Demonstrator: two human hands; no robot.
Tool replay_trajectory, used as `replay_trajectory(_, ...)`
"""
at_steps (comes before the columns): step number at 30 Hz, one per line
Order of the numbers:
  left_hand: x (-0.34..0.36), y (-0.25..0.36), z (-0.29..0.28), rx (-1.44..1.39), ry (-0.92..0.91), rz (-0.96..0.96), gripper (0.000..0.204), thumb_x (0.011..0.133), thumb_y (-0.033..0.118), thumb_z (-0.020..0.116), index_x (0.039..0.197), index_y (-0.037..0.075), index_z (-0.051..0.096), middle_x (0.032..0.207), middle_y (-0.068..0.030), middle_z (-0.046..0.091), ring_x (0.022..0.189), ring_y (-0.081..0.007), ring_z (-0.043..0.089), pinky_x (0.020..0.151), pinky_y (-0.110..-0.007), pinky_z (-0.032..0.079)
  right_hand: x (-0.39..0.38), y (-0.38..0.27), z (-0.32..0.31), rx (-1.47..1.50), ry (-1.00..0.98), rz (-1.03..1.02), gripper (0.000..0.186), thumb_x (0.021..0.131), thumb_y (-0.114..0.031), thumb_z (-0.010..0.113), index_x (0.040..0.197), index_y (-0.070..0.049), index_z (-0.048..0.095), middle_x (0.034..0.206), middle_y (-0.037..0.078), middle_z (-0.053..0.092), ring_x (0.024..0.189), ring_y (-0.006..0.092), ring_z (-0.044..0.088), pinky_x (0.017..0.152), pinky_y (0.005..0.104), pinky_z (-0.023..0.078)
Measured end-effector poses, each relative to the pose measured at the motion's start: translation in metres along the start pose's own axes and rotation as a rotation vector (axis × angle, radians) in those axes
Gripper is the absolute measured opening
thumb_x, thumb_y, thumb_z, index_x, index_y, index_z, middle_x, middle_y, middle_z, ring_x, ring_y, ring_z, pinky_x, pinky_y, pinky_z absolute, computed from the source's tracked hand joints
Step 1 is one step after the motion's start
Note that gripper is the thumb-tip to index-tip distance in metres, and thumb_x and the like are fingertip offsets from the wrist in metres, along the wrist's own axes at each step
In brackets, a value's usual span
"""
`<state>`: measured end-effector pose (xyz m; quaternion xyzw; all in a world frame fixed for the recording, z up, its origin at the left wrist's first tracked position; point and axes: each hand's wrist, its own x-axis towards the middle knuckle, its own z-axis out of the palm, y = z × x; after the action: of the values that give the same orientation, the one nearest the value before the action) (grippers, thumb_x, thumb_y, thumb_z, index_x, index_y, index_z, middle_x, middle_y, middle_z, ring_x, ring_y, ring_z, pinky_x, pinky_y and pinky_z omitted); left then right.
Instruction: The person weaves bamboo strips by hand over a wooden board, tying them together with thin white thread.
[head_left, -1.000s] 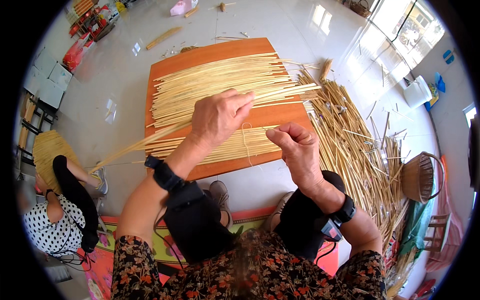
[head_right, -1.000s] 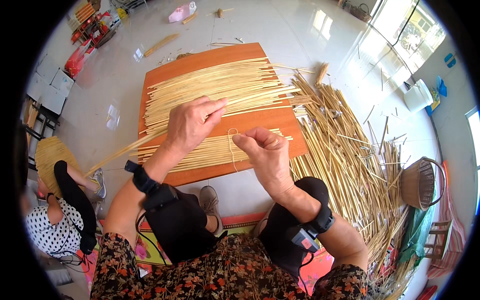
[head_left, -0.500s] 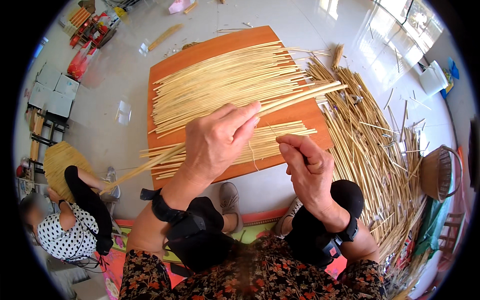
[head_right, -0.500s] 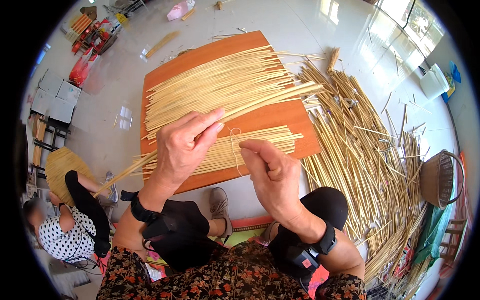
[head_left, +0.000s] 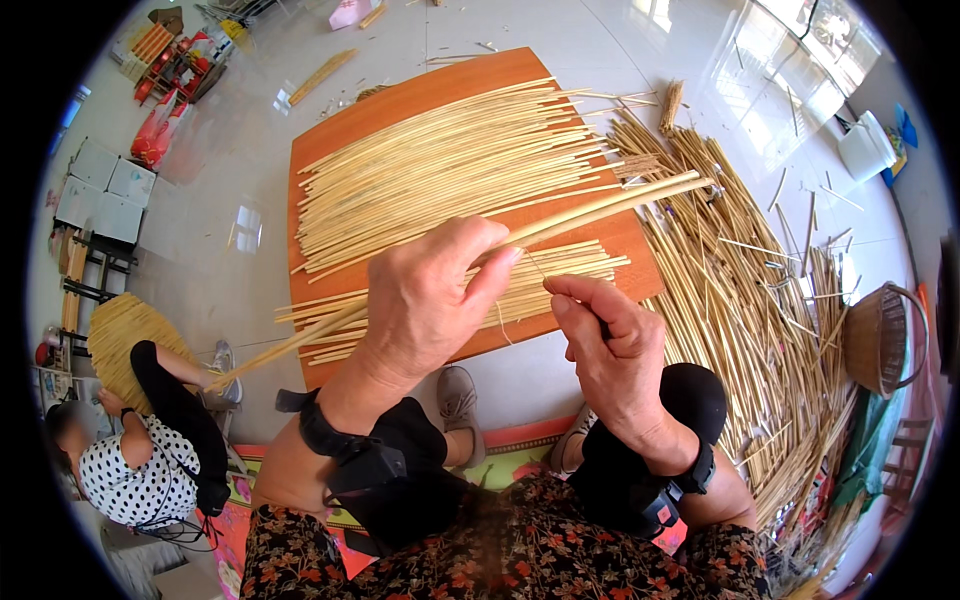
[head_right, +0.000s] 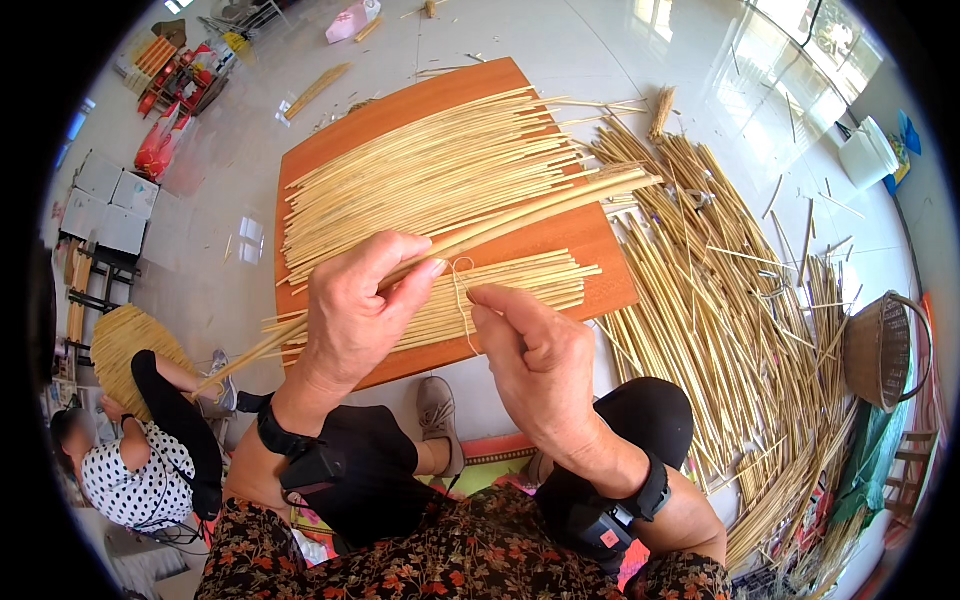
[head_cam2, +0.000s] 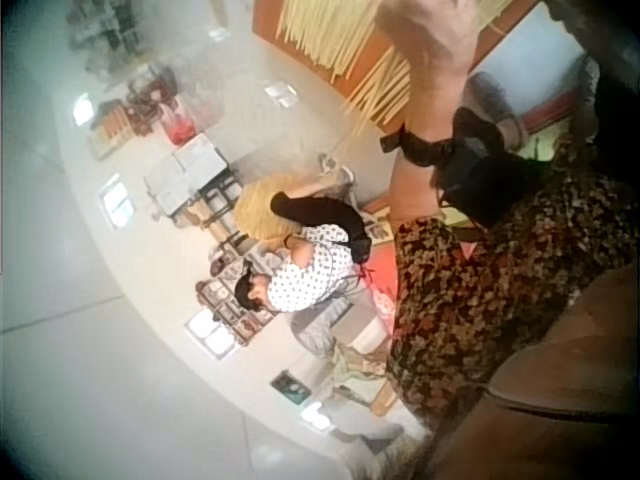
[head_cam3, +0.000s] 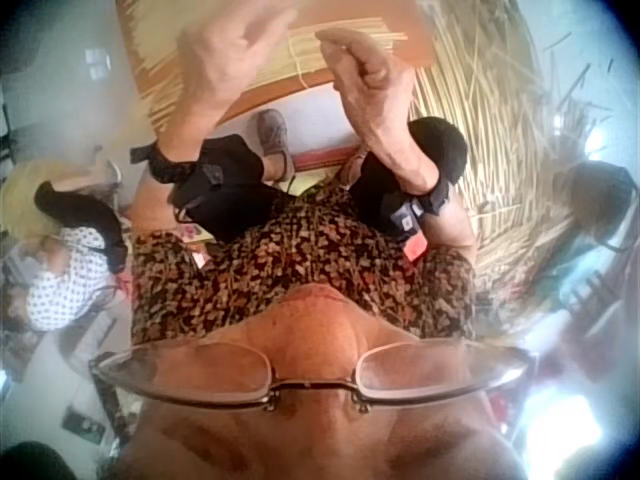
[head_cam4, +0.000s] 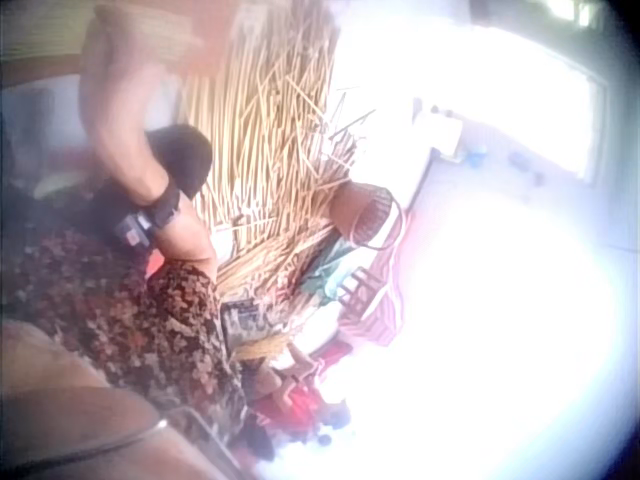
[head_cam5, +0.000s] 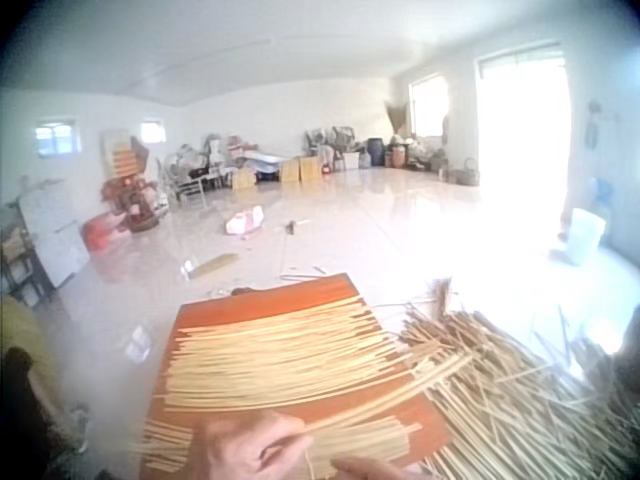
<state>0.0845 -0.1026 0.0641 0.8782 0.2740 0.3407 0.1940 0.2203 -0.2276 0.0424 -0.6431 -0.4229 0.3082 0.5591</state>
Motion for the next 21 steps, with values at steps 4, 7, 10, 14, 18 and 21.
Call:
replay_trajectory(4,0.0,0.001,-0.0018,-0.001,0.001,0.007,0.011,0.081,0.0,0.072,0.089,0.001,0.065,0.074,-0.0077,0.067,0.062,-0.012,0.064,0.051,-0.024,0.049,-0.0007,-0.0004,0.001,-0.009,-0.004,-0.002,0.017,0.09,-0.006,0.063,0.106,-0.001,0.068,0.07,0.008,0.066,0.063,0.0071,0.06,0.056,0.0236,0.047)
replay_trajectory(7,0.001,-0.0001,-0.0026,-0.012,0.001,0.008,0.01,0.081,0.0,0.072,0.089,0.001,0.065,0.074,-0.0075,0.066,0.062,-0.0115,0.063,0.051,-0.024,0.049,0.0003,-0.0004,0.0027,-0.009,0.002,-0.006,0.017,0.09,-0.006,0.063,0.106,-0.001,0.068,0.071,0.008,0.066,0.064,0.0077,0.061,0.057,0.0237,0.048)
replay_trajectory(10,0.0014,-0.0013,-0.0029,-0.029,-0.008,-0.001,0.01,0.082,0.0,0.072,0.089,0.001,0.065,0.074,-0.0072,0.066,0.062,-0.011,0.063,0.051,-0.024,0.049,0.0008,-0.0003,0.0041,-0.006,0.007,-0.005,0.017,0.09,-0.006,0.064,0.106,-0.001,0.068,0.071,0.008,0.066,0.064,0.0078,0.061,0.057,0.0238,0.048)
replay_trajectory(14,0.0016,-0.0005,-0.0042,-0.031,-0.027,-0.012,0.01,0.082,-0.001,0.071,0.088,0.001,0.065,0.074,-0.0071,0.066,0.062,-0.0104,0.063,0.052,-0.023,0.049,0.0012,-0.0006,0.0049,-0.005,0.006,-0.001,0.017,0.09,-0.006,0.064,0.106,-0.001,0.068,0.071,0.008,0.067,0.064,0.0077,0.061,0.057,0.0237,0.048)
replay_trajectory(18,0.0017,-0.0019,-0.0039,-0.053,-0.024,-0.028,0.009,0.082,-0.002,0.071,0.088,0.0,0.065,0.073,-0.0068,0.066,0.062,-0.0093,0.062,0.053,-0.023,0.049,0.0009,-0.0009,0.0054,0.005,0.004,-0.003,0.017,0.09,-0.006,0.064,0.106,-0.001,0.068,0.072,0.007,0.066,0.064,0.0067,0.059,0.058,0.0231,0.047)
replay_trajectory(21,0.0015,-0.0036,-0.0029,-0.072,-0.027,-0.038,0.009,0.082,-0.002,0.071,0.088,0.0,0.064,0.073,-0.0066,0.066,0.063,-0.0086,0.062,0.054,-0.023,0.05,0.0011,0.0003,0.0058,0.006,0.006,-0.011,0.017,0.091,-0.006,0.063,0.107,-0.001,0.068,0.072,0.007,0.066,0.064,0.006,0.058,0.058,0.0227,0.047)
